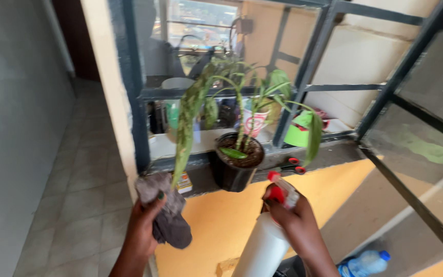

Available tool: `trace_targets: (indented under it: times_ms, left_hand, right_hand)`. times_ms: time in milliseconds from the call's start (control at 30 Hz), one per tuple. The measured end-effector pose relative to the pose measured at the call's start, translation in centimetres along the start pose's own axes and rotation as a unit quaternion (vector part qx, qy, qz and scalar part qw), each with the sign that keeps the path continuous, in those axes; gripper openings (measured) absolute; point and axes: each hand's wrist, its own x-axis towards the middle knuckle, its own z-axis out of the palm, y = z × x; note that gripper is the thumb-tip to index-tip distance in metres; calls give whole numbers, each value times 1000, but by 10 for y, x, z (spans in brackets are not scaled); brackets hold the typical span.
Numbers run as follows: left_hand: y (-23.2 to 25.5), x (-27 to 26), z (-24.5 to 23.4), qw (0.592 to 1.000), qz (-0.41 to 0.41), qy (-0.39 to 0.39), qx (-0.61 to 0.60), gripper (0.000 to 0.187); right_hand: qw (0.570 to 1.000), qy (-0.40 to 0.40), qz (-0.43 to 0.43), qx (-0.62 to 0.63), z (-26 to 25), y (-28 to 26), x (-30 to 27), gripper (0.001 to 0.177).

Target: The person sprays water onto the leaves of a potted plant and wipes each leaf with a dark cloth by hand.

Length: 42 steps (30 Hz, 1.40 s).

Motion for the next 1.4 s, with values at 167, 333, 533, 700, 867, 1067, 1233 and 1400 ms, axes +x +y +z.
trace_targets:
  times_ms: [167, 333, 533, 700, 867, 1067, 1233, 1400]
  left_hand:
    - [25, 9, -25, 992, 33, 107, 54, 45]
    - [18, 18, -34, 978, 134, 126, 96, 48]
    - [22, 29, -20, 967, 94, 231, 51, 63]
    - [25, 49, -26, 949, 53, 168, 260, 69]
    - [47, 47, 2, 742, 202, 88, 633, 69]
    - [44, 49, 43, 680, 318, 76, 657, 40]
    - [45, 48, 39, 558, 342, 57, 754, 29]
    - [45, 44, 39, 543, 376, 60, 749, 39]
  right_hand:
    - [997, -48, -56, 26, 13, 2, -8, 30]
    - [999, -10, -39, -17, 28, 6, -16, 34]
    - [999, 0, -45, 1, 35, 15, -22, 35]
    - [999, 12, -45, -8, 33, 19, -26, 34]
    - [998, 21, -50, -18, 29, 18, -28, 31]
    - [998, 36, -58, -2, 26, 22, -31, 33]
    - [997, 34, -57, -25, 20, 20, -34, 29]
    - [997, 47, -54, -40, 21, 18, -36, 27]
